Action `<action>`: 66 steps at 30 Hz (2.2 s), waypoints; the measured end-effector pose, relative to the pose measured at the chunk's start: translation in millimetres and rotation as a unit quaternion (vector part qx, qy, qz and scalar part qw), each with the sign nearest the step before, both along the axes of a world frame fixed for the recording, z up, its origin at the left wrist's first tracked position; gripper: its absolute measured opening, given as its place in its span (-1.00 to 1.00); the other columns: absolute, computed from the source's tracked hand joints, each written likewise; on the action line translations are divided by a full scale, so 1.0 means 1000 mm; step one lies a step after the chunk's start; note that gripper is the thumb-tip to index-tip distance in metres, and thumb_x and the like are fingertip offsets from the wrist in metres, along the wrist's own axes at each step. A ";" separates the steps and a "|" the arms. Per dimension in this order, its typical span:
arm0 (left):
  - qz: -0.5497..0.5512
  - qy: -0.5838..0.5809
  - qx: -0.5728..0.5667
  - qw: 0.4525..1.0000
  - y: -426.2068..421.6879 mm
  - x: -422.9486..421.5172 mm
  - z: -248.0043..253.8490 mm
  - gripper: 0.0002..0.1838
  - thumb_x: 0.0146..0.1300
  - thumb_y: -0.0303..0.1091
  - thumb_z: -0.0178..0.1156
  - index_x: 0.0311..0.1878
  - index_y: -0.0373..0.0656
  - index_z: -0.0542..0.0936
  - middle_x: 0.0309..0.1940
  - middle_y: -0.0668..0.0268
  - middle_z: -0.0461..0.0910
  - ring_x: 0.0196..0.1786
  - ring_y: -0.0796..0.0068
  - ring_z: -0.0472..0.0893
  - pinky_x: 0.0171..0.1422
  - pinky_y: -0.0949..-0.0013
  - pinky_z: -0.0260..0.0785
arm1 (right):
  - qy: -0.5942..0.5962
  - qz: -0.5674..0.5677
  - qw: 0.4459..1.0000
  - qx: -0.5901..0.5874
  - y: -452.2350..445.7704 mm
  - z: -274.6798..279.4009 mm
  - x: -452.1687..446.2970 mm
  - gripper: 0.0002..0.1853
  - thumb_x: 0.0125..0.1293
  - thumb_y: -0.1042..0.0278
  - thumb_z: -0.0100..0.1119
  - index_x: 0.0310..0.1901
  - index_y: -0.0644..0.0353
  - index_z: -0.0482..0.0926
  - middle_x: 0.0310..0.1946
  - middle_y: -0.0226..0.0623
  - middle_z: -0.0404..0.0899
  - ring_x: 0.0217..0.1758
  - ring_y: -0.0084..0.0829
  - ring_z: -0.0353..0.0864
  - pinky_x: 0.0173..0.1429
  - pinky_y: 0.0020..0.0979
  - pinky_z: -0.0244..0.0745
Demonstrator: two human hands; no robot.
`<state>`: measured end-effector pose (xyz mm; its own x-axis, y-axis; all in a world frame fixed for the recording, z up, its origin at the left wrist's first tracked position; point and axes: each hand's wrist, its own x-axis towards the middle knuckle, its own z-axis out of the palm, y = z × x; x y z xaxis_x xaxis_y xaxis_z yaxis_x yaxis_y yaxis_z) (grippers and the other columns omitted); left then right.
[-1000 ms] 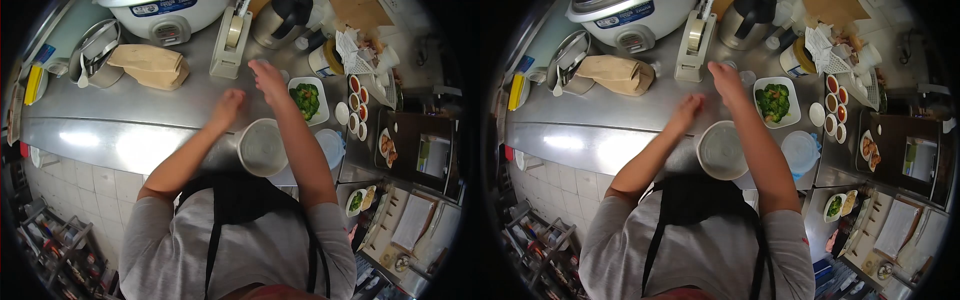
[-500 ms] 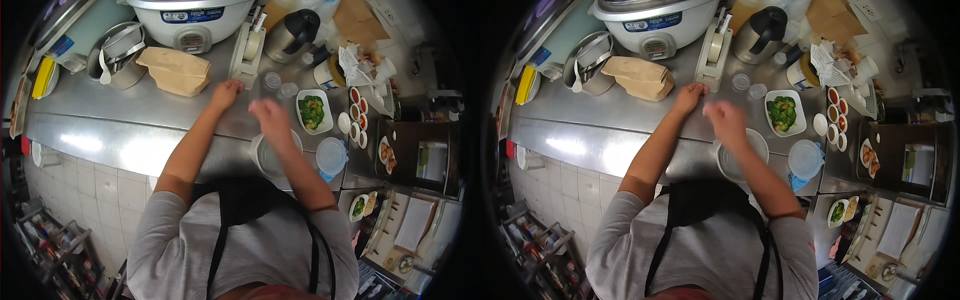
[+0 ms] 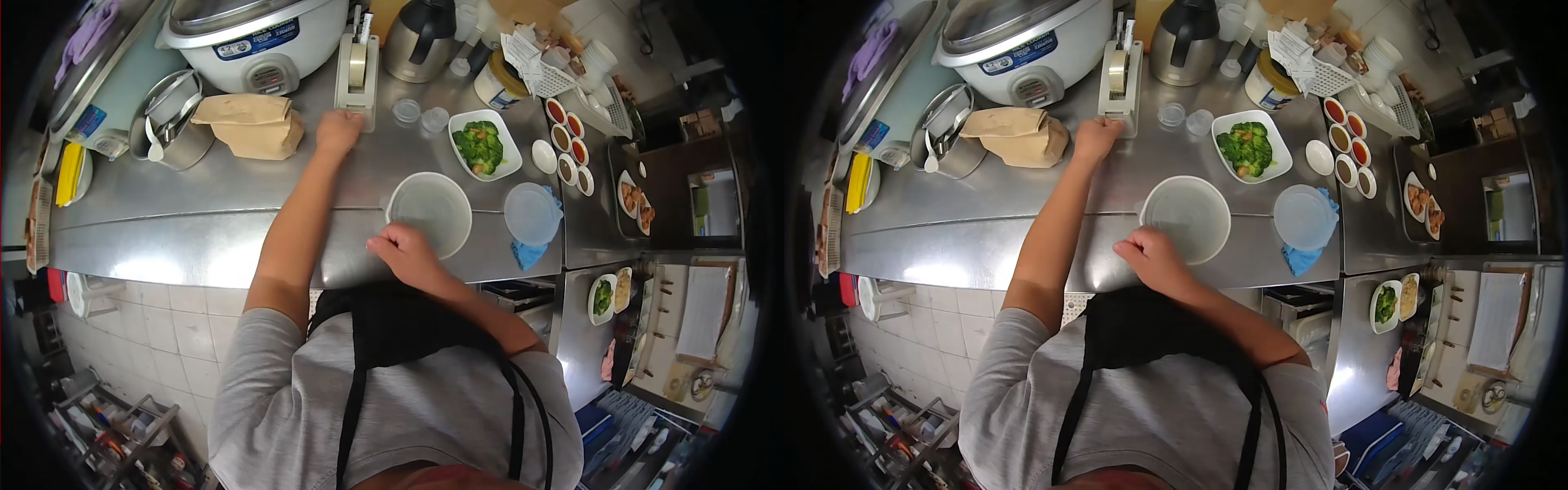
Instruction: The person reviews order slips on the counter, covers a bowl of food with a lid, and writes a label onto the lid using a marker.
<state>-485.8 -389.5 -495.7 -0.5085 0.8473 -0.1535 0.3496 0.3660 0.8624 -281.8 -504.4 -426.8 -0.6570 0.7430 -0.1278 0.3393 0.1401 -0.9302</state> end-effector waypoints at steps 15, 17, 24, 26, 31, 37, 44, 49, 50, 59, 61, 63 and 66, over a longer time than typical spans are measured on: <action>-0.025 -0.129 0.154 0.979 -0.032 0.077 -0.001 -0.82 0.03 -0.33 0.13 -0.52 -0.26 0.50 -0.69 0.41 0.40 -0.57 0.67 0.33 -0.49 0.52 0.21 | -0.020 -0.023 1.000 0.001 -0.005 -0.014 0.134 -0.73 0.05 0.26 0.09 -0.60 0.31 0.39 -0.68 -0.28 0.30 -0.60 -0.46 0.29 -0.47 -0.44 0.20; -0.030 -0.190 0.135 0.972 -0.035 0.084 -0.016 -0.83 0.04 -0.33 0.13 -0.53 -0.24 0.48 -0.67 0.44 0.40 -0.58 0.68 0.33 -0.50 0.53 0.20 | -0.057 -0.044 0.997 -0.028 -0.004 -0.032 0.144 -0.72 0.05 0.25 0.09 -0.59 0.31 0.39 -0.68 -0.29 0.31 -0.60 -0.48 0.28 -0.47 -0.44 0.20; -0.073 -0.396 0.009 0.915 -0.058 0.089 -0.012 -0.85 0.08 -0.32 0.12 -0.49 -0.19 0.46 -0.58 0.40 0.48 -0.54 0.66 0.41 -0.45 0.58 0.27 | -0.034 -0.069 0.993 -0.090 0.025 -0.088 0.132 -0.73 0.07 0.23 0.10 -0.46 0.34 0.48 -0.62 -0.34 0.44 -0.54 -0.60 0.34 -0.43 -0.49 0.27; -0.080 -0.394 0.003 0.916 -0.062 0.086 -0.014 -0.85 0.09 -0.33 0.12 -0.48 -0.19 0.45 -0.57 0.39 0.48 -0.53 0.67 0.42 -0.43 0.59 0.28 | -0.019 -0.056 0.994 -0.097 0.035 -0.091 0.128 -0.73 0.06 0.24 0.12 -0.41 0.34 0.50 -0.60 -0.34 0.47 -0.52 -0.62 0.36 -0.41 -0.51 0.29; -0.079 -0.316 -0.006 0.945 -0.073 0.076 -0.019 -0.90 0.14 -0.37 0.06 -0.34 -0.19 0.43 -0.49 0.38 0.48 -0.48 0.65 0.45 -0.39 0.58 0.36 | -0.015 -0.060 0.996 -0.059 0.049 -0.095 0.118 -0.72 0.04 0.26 0.17 -0.31 0.32 0.50 -0.58 -0.38 0.49 -0.54 -0.62 0.39 -0.39 -0.50 0.33; 0.046 -0.265 0.083 0.959 -0.077 0.056 -0.009 -0.73 0.19 -0.30 -0.02 -0.09 -0.24 0.38 -0.29 0.32 0.47 -0.25 0.62 0.45 -0.17 0.54 0.33 | 0.047 -0.196 0.975 0.090 0.034 -0.082 0.105 -0.54 0.14 0.29 0.05 0.06 0.28 0.25 0.04 -0.11 0.27 0.00 -0.47 0.33 -0.04 -0.50 0.29; -0.062 -0.230 0.106 0.965 -0.094 0.080 -0.008 -0.53 0.25 -0.08 -0.20 0.04 -0.28 0.33 -0.06 0.21 0.40 0.01 0.50 0.35 0.11 0.44 0.15 | 0.262 -0.204 0.939 -0.089 0.014 -0.073 0.065 -0.47 0.22 0.22 -0.11 0.16 0.30 0.07 0.13 -0.14 0.13 0.14 -0.44 0.15 0.14 -0.46 0.07; -0.190 -0.289 -0.105 0.932 -0.091 0.058 0.019 -0.54 0.22 -0.10 -0.14 -0.03 -0.33 0.39 -0.08 0.14 0.44 0.04 0.37 0.36 0.13 0.43 0.13 | 0.255 -0.198 0.938 -0.129 0.053 -0.080 0.065 -0.45 0.25 0.20 -0.18 0.20 0.32 0.01 0.15 -0.18 0.13 0.19 -0.43 0.10 0.22 -0.45 -0.02; -0.231 -0.296 -0.036 0.926 -0.081 0.049 0.015 -0.52 0.19 -0.10 -0.05 0.03 -0.28 0.34 -0.09 0.19 0.44 -0.05 0.43 0.42 0.01 0.42 0.25 | 0.236 -0.196 0.942 -0.139 0.059 -0.079 0.067 -0.44 0.26 0.20 -0.19 0.20 0.32 -0.01 0.15 -0.18 0.12 0.20 -0.43 0.10 0.24 -0.45 -0.04; -0.021 0.230 0.073 0.970 0.121 -0.008 0.079 -0.52 0.01 -0.07 0.08 -0.04 -0.18 0.44 -0.03 0.07 0.37 0.00 0.12 0.37 0.03 0.21 0.25 | 0.153 -0.160 0.961 -0.167 0.077 -0.076 0.059 -0.60 0.22 0.38 -0.20 0.10 0.32 0.21 -0.09 -0.34 0.36 -0.04 -0.57 0.30 0.07 -0.53 0.16; -0.006 0.265 -0.011 0.964 0.148 -0.011 0.085 -0.50 0.00 -0.03 0.06 -0.06 -0.18 0.45 0.00 0.06 0.34 0.04 0.08 0.33 0.05 0.15 0.23 | 0.136 -0.154 0.963 -0.171 0.079 -0.075 0.060 -0.59 0.22 0.36 -0.19 0.09 0.33 0.21 -0.10 -0.32 0.37 -0.04 -0.56 0.30 0.06 -0.53 0.17; 0.003 0.286 -0.052 0.957 0.165 -0.019 0.078 -0.49 0.01 0.01 0.04 -0.09 -0.19 0.47 0.00 0.06 0.32 0.06 0.07 0.29 0.07 0.10 0.20 | 0.120 -0.146 0.966 -0.174 0.080 -0.073 0.061 -0.59 0.22 0.35 -0.19 0.09 0.33 0.22 -0.11 -0.31 0.37 -0.05 -0.55 0.31 0.04 -0.53 0.18; 0.025 0.298 -0.040 0.954 0.174 -0.018 0.068 -0.54 0.05 -0.07 0.01 -0.08 -0.21 0.44 0.00 0.06 0.29 0.08 0.06 0.26 0.07 0.05 0.16 | 0.101 -0.136 0.968 -0.186 0.082 -0.077 0.063 -0.59 0.22 0.32 -0.21 0.09 0.31 0.22 -0.08 -0.26 0.36 -0.02 -0.51 0.31 0.06 -0.49 0.19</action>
<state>-503.5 -215.2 -428.0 -0.5651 0.8175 0.1112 0.7489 0.4517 0.4849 -219.1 -422.0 -503.4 -0.4834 0.8191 -0.3089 0.1224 -0.2862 -0.9503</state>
